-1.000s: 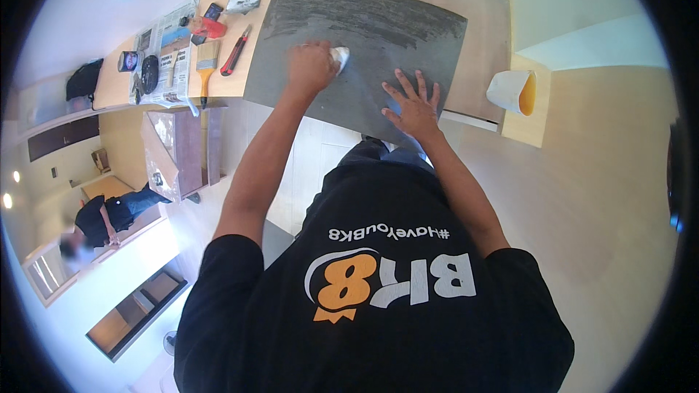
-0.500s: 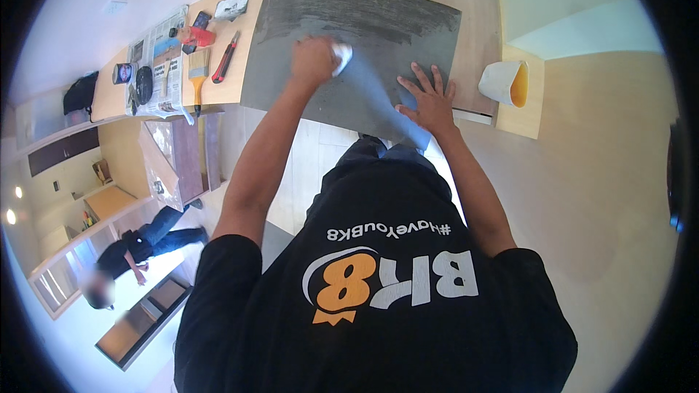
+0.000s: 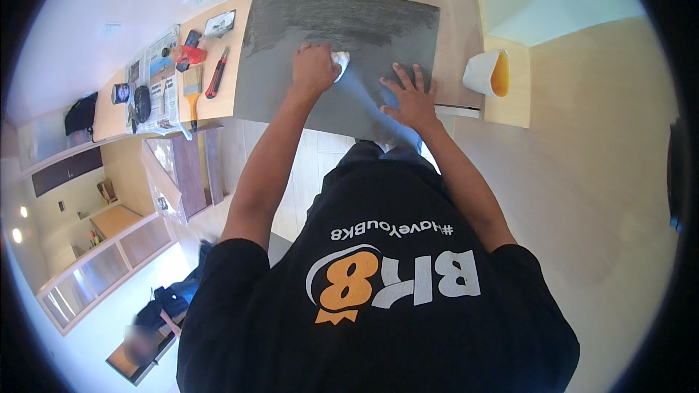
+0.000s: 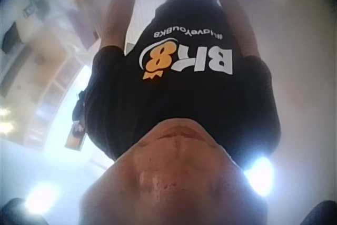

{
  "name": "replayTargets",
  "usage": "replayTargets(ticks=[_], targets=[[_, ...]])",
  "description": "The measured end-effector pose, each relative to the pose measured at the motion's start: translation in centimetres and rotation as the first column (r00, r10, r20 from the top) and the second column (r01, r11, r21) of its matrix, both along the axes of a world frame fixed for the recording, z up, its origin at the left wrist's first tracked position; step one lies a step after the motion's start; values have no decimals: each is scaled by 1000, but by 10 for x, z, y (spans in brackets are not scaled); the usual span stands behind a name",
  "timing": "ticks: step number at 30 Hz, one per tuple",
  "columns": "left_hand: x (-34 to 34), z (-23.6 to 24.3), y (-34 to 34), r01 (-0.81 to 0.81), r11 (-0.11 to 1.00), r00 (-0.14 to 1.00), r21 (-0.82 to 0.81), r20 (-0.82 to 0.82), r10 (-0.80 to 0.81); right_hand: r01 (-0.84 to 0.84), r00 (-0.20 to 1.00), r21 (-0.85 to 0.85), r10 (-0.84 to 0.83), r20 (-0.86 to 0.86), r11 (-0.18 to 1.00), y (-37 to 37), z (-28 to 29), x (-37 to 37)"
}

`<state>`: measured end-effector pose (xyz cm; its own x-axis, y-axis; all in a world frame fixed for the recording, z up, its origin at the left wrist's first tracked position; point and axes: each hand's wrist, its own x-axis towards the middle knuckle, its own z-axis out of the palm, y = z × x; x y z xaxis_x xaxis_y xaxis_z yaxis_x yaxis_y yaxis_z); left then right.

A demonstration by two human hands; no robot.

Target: The person applies adhesive to a gray laminate sheet using a small cup and a cloth, then cuts a beige laminate sheet with shears while sitting on the floor. They place cut pieces onto the adhesive-coated surface and smooth them with a cloth.

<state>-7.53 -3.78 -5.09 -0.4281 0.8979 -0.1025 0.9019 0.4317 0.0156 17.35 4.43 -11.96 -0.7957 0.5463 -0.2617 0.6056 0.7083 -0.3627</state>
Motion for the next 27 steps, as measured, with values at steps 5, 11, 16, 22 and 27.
replayTargets(ticks=[5,11,16,22,27], targets=[[16,-3,4,-57,997,996,54,71,53,-9,1000,-37,9,7,999,1,5,0],[25,3,7,-113,994,992,-4,57,113,-20,999,-74,22,34,997,1,12,-3],[20,0,-1,-225,972,974,62,44,223,-69,998,-53,69,-1,996,5,7,-2],[-3,-1,-2,-398,917,914,31,104,393,-173,980,-18,170,-106,985,27,-4,-5],[-16,6,-1,-376,925,924,49,101,370,-206,977,-42,203,-60,978,45,-11,-19]])
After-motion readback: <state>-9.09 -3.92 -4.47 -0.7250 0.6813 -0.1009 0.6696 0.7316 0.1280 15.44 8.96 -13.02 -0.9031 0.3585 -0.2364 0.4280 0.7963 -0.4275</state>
